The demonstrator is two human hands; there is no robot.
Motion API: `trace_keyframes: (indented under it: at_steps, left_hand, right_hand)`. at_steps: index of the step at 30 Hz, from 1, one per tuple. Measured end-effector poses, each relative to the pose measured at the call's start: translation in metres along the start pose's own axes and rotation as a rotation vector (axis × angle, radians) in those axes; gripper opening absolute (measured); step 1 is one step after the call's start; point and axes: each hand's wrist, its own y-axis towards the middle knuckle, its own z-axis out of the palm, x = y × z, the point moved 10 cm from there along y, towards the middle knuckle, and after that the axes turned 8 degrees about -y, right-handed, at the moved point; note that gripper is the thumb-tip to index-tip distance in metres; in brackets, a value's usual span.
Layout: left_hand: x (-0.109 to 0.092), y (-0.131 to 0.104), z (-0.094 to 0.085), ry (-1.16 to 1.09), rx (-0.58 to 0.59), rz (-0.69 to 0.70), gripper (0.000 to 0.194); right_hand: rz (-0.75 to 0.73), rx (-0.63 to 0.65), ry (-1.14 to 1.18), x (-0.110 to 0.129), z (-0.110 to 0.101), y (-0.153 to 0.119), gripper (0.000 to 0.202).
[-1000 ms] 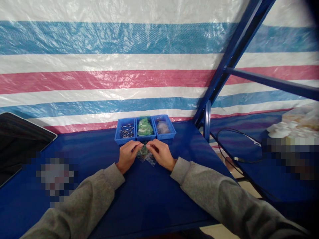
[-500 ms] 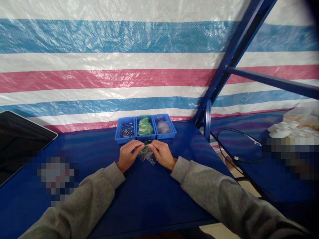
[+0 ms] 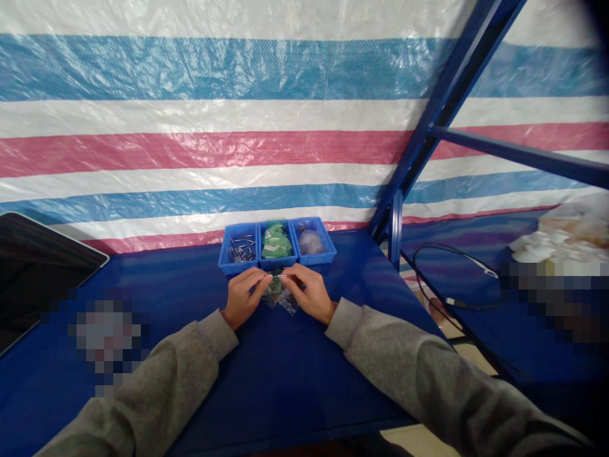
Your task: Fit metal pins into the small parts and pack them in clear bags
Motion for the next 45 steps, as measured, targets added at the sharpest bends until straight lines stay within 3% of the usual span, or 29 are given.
trace_keyframes:
  at_steps: [12,28,45]
  left_hand:
    - [-0.009,0.001,-0.003,-0.013,-0.036,0.081,0.012]
    - [0.000,-0.002,0.002,0.023,0.005,-0.014,0.014]
    - [0.000,-0.002,0.000,0.038,-0.012,-0.011,0.017]
  right_hand:
    - [-0.034,0.061,-0.041,0.001,0.009,0.000,0.026]
    - [-0.057,0.094,-0.088,0.003,0.012,-0.002,0.027]
    - [-0.082,0.080,-0.122,0.004,0.012,-0.003,0.032]
